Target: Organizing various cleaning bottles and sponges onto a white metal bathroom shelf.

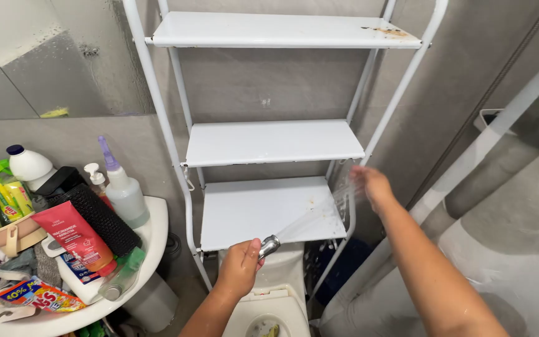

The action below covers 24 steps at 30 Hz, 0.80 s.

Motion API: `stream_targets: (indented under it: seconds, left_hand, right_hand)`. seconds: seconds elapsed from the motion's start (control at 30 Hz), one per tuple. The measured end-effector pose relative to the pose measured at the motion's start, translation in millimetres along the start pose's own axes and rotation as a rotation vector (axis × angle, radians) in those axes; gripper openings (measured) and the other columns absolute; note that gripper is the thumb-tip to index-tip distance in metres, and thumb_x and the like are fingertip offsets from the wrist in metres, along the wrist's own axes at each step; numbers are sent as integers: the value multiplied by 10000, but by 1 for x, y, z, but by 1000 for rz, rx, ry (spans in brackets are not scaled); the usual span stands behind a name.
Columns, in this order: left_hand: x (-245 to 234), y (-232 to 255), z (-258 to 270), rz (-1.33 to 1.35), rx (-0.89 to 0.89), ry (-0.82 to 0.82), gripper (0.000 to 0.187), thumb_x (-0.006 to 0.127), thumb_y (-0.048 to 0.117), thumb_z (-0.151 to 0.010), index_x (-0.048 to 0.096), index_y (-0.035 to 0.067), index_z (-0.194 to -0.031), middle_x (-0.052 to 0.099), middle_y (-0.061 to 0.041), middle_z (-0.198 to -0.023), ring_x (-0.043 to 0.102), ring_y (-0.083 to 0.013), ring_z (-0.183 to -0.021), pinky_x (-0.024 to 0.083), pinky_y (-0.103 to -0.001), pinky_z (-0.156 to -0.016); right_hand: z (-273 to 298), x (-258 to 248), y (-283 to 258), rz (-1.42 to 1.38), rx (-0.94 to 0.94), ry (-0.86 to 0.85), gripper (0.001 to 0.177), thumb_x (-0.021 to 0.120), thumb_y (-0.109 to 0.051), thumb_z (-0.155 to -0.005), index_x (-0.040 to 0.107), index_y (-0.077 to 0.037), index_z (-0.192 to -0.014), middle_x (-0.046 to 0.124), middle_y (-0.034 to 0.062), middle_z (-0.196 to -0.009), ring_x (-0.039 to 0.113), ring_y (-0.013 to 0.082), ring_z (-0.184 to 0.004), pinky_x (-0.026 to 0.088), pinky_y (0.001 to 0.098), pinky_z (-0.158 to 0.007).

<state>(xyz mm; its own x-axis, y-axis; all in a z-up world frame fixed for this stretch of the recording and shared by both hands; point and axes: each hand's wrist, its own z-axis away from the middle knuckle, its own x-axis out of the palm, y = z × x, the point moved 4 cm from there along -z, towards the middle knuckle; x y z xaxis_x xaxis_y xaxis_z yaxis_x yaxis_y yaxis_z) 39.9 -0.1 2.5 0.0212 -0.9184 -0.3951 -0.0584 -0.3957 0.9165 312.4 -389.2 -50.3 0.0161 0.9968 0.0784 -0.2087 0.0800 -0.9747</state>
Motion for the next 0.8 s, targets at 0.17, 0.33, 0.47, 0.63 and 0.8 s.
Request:
stream_targets:
  seconds: [0.17, 0.33, 0.47, 0.63, 0.8]
  left_hand:
    - [8, -13, 10, 155, 89, 57, 633, 422, 538, -1000, 639, 29, -693, 578, -45, -572, 548, -167, -549, 453, -353, -550]
    - [3, -20, 27, -50, -147, -78, 611, 440, 572, -964, 656, 47, -736, 620, -42, -602, 593, -184, -570, 487, -358, -600]
    - [-5, -84, 46, -65, -273, -157, 672, 441, 611, -996, 656, 19, -764, 650, -85, -680, 604, -208, -657, 498, -348, -684]
    - [-37, -106, 77, -161, -222, -89, 620, 555, 593, -966, 633, -6, -826, 620, -181, -705, 575, -277, -667, 505, -398, -668]
    - [-32, -120, 119, -187, -486, -90, 525, 701, 572, -832, 726, 55, -922, 729, -131, -769, 681, -232, -692, 534, -382, -709]
  right_hand:
    - [39, 6, -42, 266, -560, 109, 345, 515, -228, -1080, 681, 11, -1265, 743, 122, -1193, 678, 219, -1080, 502, 349, -986]
    - [92, 29, 7, 691, -559, 182, 323, 546, -211, -1054, 696, -17, -1264, 734, 144, -1172, 688, 208, -1049, 510, 325, -940]
    - [128, 55, 85, 729, -307, -32, 322, 570, -191, -999, 687, -67, -1272, 758, 131, -1119, 709, 213, -992, 534, 343, -898]
    - [143, 82, 174, 971, -369, -223, 309, 663, -181, -918, 739, -100, -1207, 726, 139, -1006, 693, 253, -876, 552, 361, -838]
    - [158, 121, 252, 1051, -280, -378, 237, 722, -184, -889, 785, -112, -1106, 721, 130, -960, 697, 241, -839, 567, 353, -790]
